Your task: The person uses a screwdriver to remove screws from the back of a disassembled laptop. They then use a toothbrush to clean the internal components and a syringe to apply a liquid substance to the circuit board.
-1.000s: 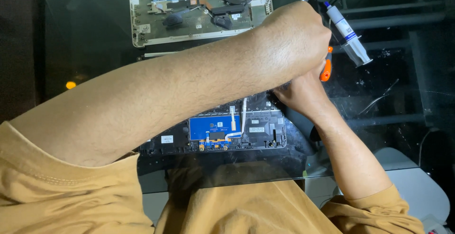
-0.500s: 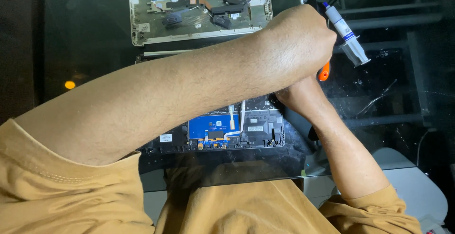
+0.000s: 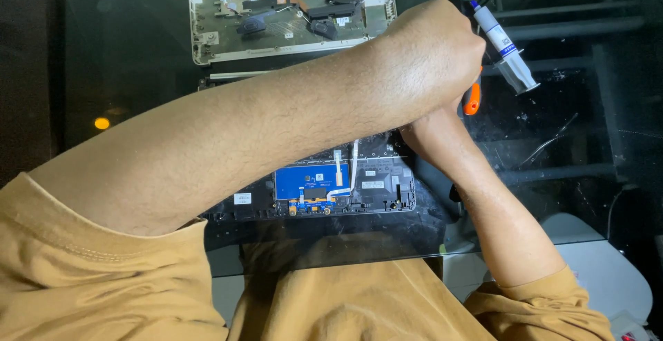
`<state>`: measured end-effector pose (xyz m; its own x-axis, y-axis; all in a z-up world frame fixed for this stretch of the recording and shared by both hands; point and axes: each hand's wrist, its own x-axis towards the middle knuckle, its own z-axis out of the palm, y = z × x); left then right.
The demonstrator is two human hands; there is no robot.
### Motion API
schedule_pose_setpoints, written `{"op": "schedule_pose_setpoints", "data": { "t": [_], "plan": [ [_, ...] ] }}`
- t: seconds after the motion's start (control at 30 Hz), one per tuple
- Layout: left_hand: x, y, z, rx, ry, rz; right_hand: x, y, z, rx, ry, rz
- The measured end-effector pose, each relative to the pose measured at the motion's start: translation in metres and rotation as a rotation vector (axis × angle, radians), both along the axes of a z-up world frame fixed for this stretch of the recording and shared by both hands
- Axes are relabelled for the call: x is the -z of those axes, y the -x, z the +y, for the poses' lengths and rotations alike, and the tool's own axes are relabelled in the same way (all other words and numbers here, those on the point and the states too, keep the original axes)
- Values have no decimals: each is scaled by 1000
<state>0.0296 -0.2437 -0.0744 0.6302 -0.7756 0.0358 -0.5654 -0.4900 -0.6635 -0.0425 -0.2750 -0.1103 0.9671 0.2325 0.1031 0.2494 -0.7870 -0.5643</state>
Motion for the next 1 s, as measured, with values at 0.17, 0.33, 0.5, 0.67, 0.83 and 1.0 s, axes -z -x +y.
{"op": "schedule_pose_setpoints", "data": {
  "t": [0.17,0.33,0.5,0.67,0.83,1.0],
  "plan": [
    [-36,-30,31,228,178,205,-4,-1,4,-3,123,1],
    [-80,-27,94,313,45,481,6,6,-9,-104,248,-205],
    [-98,-15,206,361,376,456,13,16,-20,5,-169,-112],
    [-52,7,275,244,853,639,1,17,-17,14,-202,-148],
    [-29,18,297,138,988,660,-20,19,0,-51,-287,-90],
    [-18,14,292,316,1148,589,-46,20,19,-80,-319,-252]
  ]
}}
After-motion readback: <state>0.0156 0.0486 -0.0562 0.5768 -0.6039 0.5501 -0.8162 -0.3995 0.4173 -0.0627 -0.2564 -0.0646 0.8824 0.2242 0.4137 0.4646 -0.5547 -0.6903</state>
